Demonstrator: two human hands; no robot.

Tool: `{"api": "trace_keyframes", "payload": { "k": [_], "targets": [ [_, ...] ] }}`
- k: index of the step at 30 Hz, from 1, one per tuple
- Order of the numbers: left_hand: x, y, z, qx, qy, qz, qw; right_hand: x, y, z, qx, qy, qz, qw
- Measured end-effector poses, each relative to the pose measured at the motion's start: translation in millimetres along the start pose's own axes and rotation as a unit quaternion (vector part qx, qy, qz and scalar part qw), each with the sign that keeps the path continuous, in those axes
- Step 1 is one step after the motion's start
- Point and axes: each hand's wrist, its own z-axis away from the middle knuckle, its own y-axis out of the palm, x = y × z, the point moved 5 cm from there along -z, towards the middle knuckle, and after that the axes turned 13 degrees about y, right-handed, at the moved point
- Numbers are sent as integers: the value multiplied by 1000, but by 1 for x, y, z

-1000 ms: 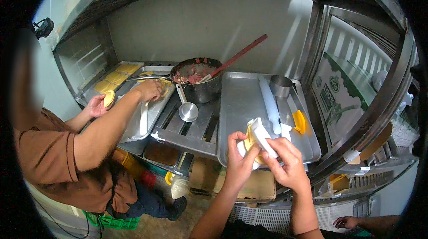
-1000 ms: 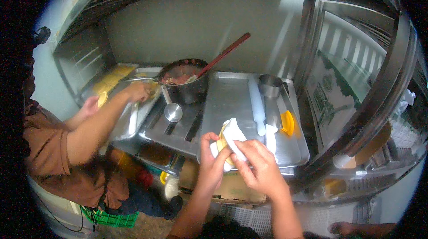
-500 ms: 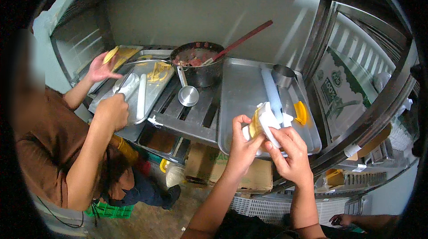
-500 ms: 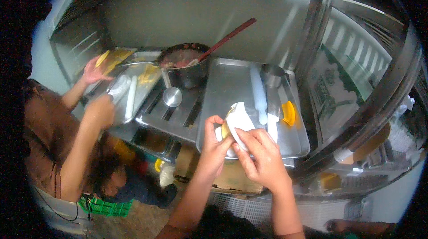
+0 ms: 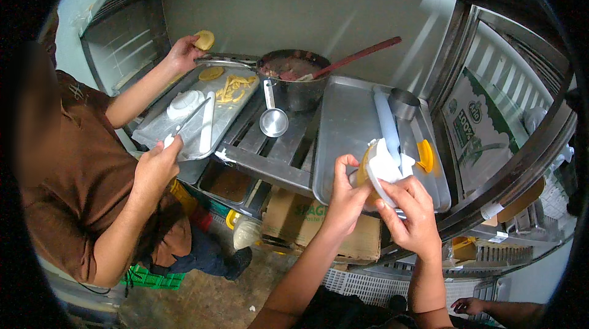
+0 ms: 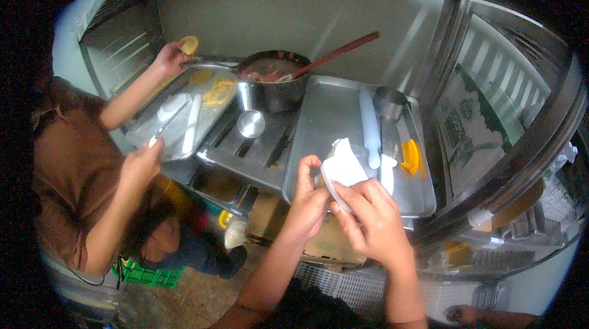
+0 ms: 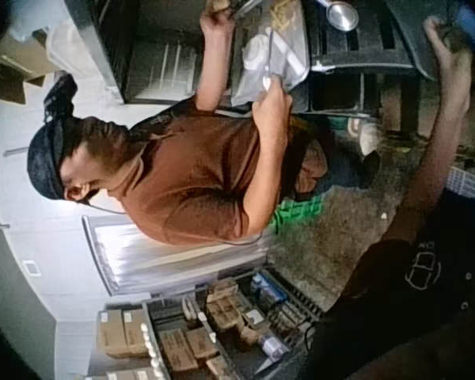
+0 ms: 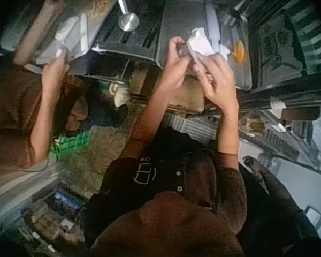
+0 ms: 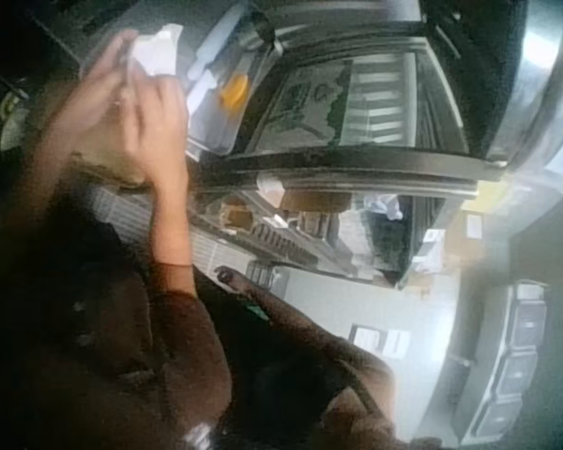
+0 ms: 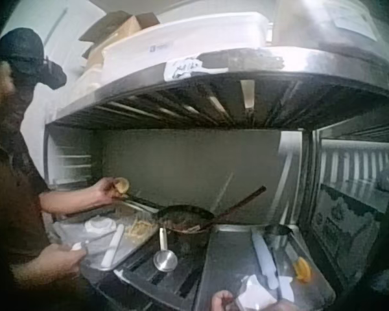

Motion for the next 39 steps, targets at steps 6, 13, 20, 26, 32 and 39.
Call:
{"api": "trace_keyframes", "payload": {
  "k": [6, 13, 20, 26, 32, 39],
  "targets": [
    [-6, 8, -2, -34, -35, 17, 999, -24, -9, 1, -88, 122, -127, 981],
    [2, 5, -3, -32, -53, 12, 998, -67, -9, 0, -102, 272, -437, 851],
    [3, 4, -11, -58, -9, -81, 995, -90, -15, -10, -250, 264, -81, 928],
    [14, -7, -30, -21, 129, -270, 954, -74, 18, -25, -74, 227, -110, 965],
    [3, 2, -34, 47, 80, -241, 966, -96, 36, -38, 6, 225, -244, 943],
    [0, -8, -38, 55, 50, -267, 961, -113, 48, -40, 26, 269, -287, 919]
  ]
}}
